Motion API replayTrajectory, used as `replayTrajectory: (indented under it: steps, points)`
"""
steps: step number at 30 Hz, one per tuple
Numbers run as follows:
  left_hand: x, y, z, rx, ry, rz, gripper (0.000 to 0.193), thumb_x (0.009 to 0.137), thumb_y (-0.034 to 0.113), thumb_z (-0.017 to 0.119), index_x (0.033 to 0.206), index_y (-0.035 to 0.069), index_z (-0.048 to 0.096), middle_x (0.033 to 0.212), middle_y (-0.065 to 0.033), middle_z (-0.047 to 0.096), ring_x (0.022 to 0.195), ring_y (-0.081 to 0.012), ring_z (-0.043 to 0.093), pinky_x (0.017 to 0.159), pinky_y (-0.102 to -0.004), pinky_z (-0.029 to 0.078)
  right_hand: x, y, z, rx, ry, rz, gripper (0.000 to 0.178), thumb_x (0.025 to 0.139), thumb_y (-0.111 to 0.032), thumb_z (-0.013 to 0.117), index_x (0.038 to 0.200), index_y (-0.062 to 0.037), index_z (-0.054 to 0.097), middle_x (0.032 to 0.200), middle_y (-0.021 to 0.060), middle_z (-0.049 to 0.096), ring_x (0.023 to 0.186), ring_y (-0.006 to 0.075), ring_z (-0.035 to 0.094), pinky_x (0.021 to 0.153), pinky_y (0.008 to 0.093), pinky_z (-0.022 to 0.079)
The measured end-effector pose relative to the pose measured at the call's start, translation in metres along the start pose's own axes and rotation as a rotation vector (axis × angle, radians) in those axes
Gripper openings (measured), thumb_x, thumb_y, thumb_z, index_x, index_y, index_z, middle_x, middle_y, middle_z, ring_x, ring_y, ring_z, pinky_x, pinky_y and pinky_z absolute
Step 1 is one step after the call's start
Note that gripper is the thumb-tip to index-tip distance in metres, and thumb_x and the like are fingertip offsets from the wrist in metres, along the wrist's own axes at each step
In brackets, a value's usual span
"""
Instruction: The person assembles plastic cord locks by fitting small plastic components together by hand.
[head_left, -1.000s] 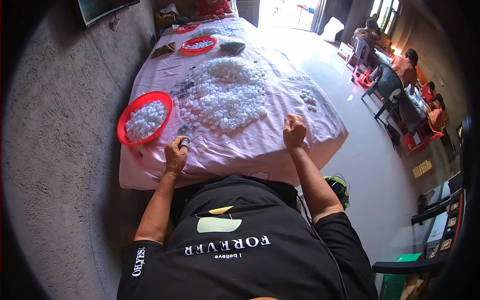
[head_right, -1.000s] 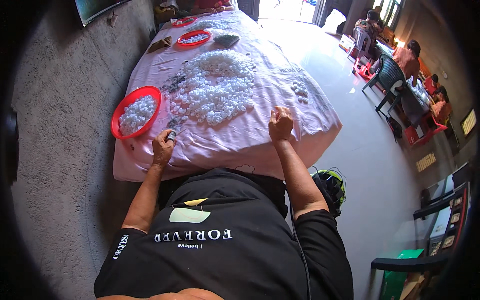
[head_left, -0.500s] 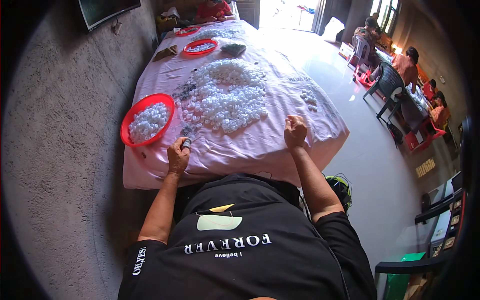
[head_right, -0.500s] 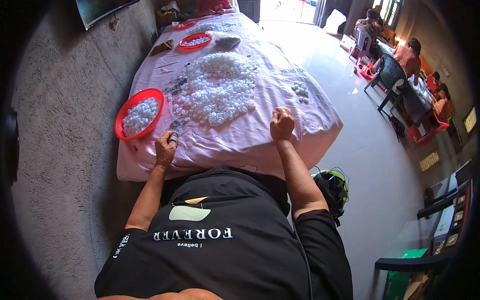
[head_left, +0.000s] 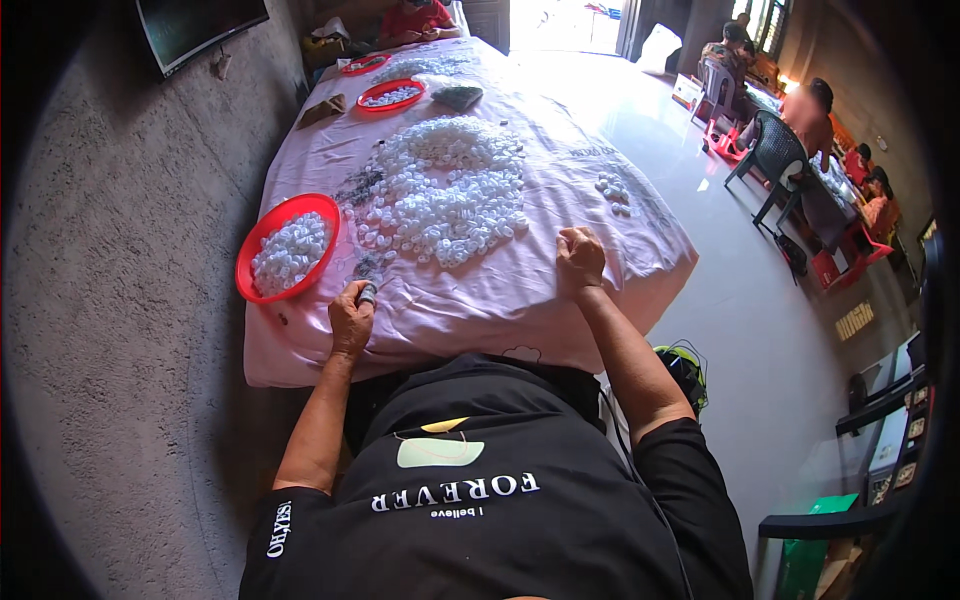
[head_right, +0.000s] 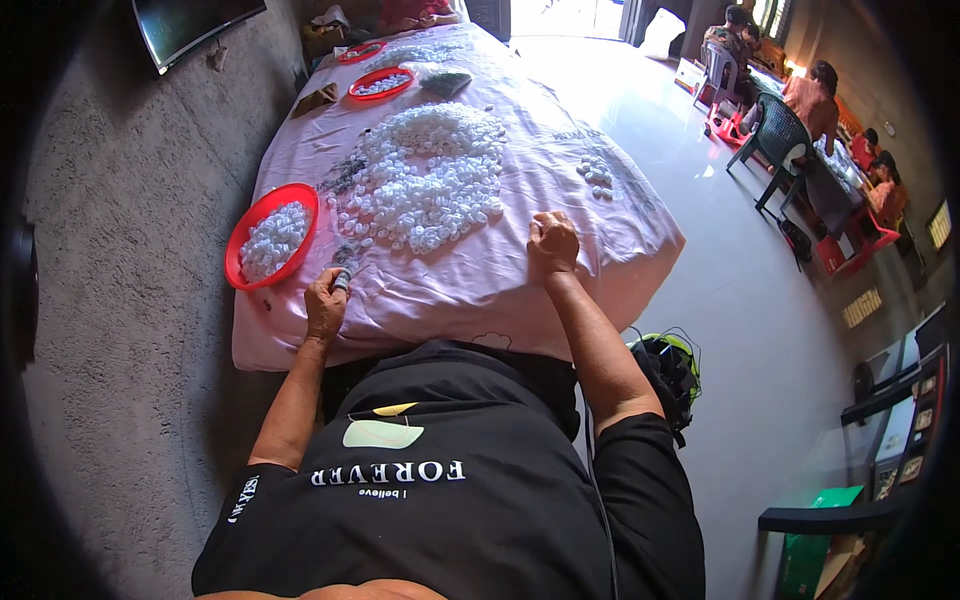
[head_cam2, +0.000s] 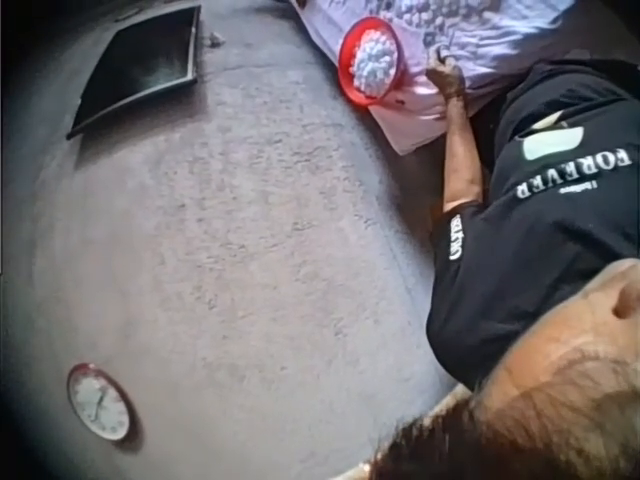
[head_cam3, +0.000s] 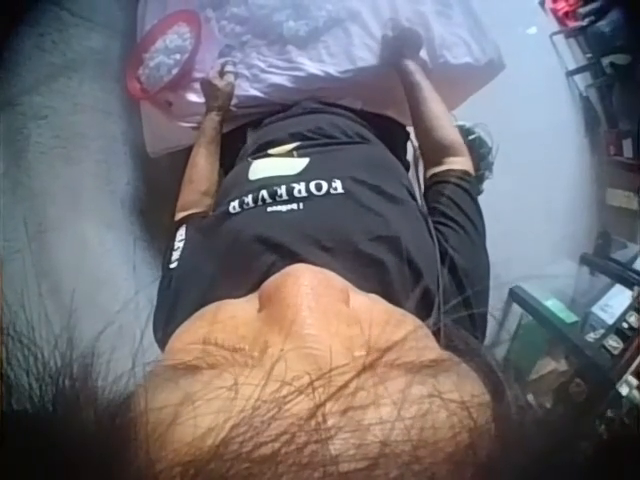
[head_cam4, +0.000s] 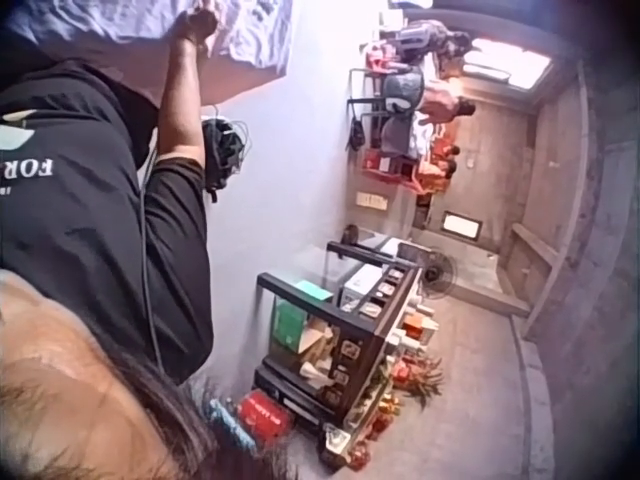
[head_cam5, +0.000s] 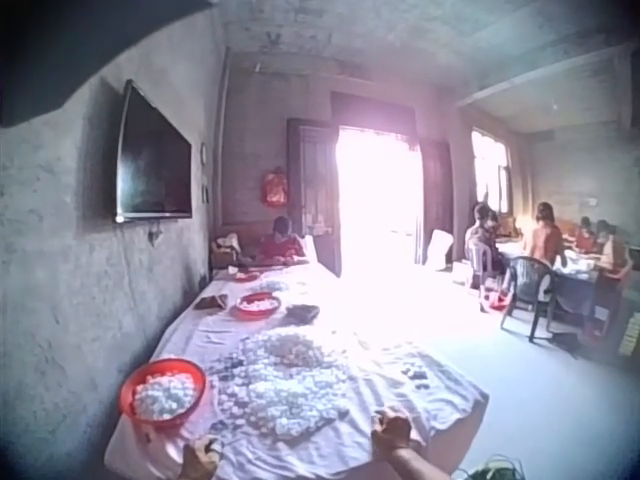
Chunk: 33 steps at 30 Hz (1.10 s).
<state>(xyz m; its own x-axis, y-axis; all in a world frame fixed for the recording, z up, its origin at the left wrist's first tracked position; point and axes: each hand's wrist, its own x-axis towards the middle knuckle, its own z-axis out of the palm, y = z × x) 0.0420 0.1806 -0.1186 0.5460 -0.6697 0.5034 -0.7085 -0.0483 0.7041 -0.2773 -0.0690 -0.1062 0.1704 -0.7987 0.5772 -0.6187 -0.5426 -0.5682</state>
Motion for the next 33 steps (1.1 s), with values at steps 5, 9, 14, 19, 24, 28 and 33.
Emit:
replayTrajectory:
  steps: [5,9,14,19,24,28,33]
  points:
    - [0.0,0.003,-0.003,0.046,-0.006,0.039,0.019,0.079,0.002,0.056,0.096,0.002,0.066,0.074,-0.011,0.065,0.065,-0.0194,0.061,0.062,-0.0319,0.049,0.029,-0.024,0.009,-0.156,-0.212,0.161,0.036,0.08,-0.032,0.066,0.102,-0.0046,0.068,0.107,0.018,0.064,0.106,0.0329,0.057,0.094,0.0411,0.043]
    - [0.001,0.003,0.0,0.051,0.017,0.06,0.021,0.079,-0.001,0.054,0.097,0.001,0.065,0.072,-0.0058,0.064,0.064,-0.0119,0.058,0.061,-0.0285,0.048,0.033,-0.037,0.066,-0.081,0.095,0.052,0.043,0.085,-0.034,0.063,0.114,-0.0031,0.062,0.11,0.0195,0.062,0.108,0.0327,0.055,0.096,0.0421,0.04]
    - [0.002,0.009,-0.001,0.02,0.007,0.04,0.021,0.079,-0.001,0.054,0.097,0.0,0.065,0.072,-0.0056,0.063,0.064,-0.0104,0.057,0.059,-0.0273,0.047,0.023,-0.057,0.104,-0.005,0.037,0.001,0.03,0.086,-0.024,0.06,0.105,-0.0016,0.065,0.112,0.0204,0.06,0.112,0.0343,0.052,0.099,0.0448,0.036]
    - [-0.001,0.011,-0.004,-0.004,0.01,-0.014,0.02,0.078,0.003,0.057,0.096,0.002,0.065,0.077,-0.0167,0.066,0.069,-0.0274,0.066,0.065,-0.0355,0.05,0.017,-0.07,0.109,0.077,-0.089,-0.061,0.025,0.086,-0.021,0.058,0.099,-0.0023,0.067,0.113,0.0215,0.06,0.111,0.0365,0.052,0.099,0.045,0.037]
    - [-0.002,0.016,-0.006,0.011,-0.02,-0.018,0.022,0.077,0.003,0.054,0.095,0.003,0.065,0.078,-0.0168,0.066,0.069,-0.028,0.066,0.066,-0.0362,0.05,0.007,-0.092,0.093,0.065,-0.135,-0.04,0.044,0.084,-0.037,0.064,0.109,-0.001,0.065,0.119,0.0225,0.056,0.115,0.0372,0.048,0.1,0.045,0.037]
    - [-0.002,0.018,-0.007,0.039,-0.023,0.007,0.023,0.076,0.001,0.053,0.096,0.002,0.065,0.079,-0.017,0.067,0.072,-0.0275,0.067,0.068,-0.0357,0.051,0.004,-0.113,0.079,0.017,-0.303,-0.099,0.067,0.078,-0.054,0.068,0.12,-0.0022,0.06,0.131,0.0208,0.05,0.125,0.0362,0.042,0.104,0.044,0.036]
    - [-0.002,0.021,-0.007,-0.022,-0.021,0.027,0.022,0.078,-0.001,0.053,0.097,0.001,0.064,0.074,-0.011,0.065,0.066,-0.016,0.061,0.064,-0.0292,0.048,-0.009,-0.125,0.081,-0.042,-0.347,-0.327,0.077,0.069,-0.06,0.073,0.126,-0.0105,0.058,0.133,0.0205,0.048,0.129,0.0364,0.039,0.105,0.0489,0.033]
